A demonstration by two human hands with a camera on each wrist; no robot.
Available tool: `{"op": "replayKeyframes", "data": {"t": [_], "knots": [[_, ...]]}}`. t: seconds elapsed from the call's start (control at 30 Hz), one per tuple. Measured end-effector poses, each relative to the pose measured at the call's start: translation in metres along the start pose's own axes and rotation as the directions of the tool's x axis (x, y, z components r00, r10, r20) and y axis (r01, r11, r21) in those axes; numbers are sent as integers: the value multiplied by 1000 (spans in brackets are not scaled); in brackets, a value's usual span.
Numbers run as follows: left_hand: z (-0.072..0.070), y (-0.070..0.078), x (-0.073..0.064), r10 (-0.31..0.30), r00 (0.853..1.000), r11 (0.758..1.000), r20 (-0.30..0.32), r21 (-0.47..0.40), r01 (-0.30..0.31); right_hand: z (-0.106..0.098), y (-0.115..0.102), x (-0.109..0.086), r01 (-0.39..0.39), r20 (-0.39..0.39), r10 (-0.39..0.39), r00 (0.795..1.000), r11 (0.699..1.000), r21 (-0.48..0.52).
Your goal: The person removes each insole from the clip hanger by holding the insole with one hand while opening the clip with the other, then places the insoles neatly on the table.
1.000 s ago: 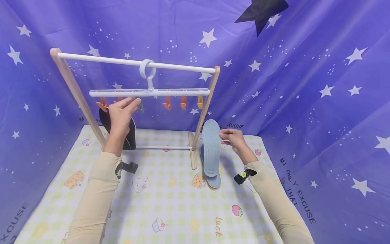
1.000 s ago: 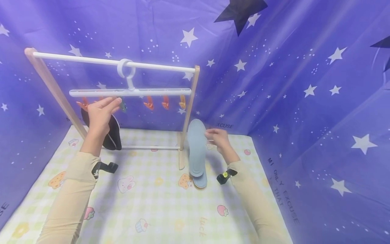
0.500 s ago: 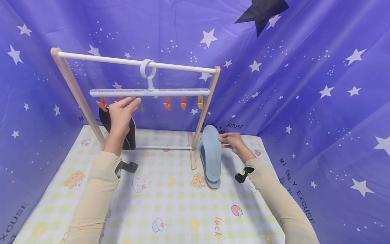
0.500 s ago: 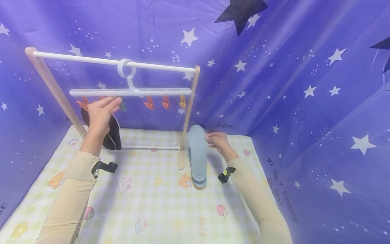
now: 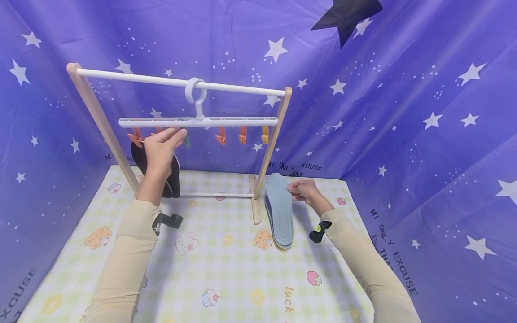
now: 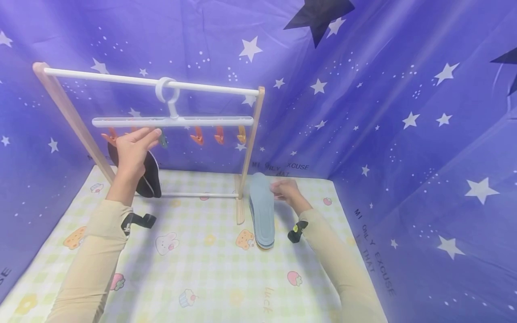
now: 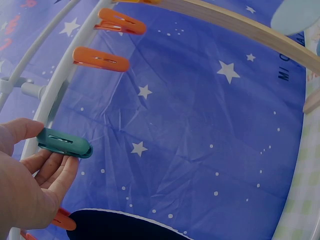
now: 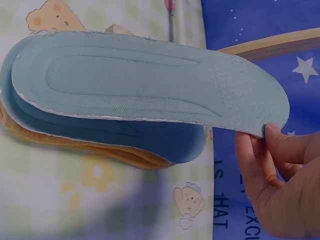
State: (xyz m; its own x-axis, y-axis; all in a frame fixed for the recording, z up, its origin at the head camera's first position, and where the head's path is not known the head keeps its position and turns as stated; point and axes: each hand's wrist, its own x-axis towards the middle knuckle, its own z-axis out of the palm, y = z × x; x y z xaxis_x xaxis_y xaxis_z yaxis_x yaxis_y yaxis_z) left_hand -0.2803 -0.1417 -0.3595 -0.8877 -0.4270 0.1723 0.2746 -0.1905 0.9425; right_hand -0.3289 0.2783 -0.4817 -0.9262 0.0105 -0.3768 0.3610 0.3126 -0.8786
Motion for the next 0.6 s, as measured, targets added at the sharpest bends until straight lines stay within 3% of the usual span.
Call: {"op": "replayKeyframes", "data": {"t": [0.6], "knots": [[-1,3,-1,-14,1000,999,18,45,13,11,15,9,-41,-54,39,998,998,-42]]}}
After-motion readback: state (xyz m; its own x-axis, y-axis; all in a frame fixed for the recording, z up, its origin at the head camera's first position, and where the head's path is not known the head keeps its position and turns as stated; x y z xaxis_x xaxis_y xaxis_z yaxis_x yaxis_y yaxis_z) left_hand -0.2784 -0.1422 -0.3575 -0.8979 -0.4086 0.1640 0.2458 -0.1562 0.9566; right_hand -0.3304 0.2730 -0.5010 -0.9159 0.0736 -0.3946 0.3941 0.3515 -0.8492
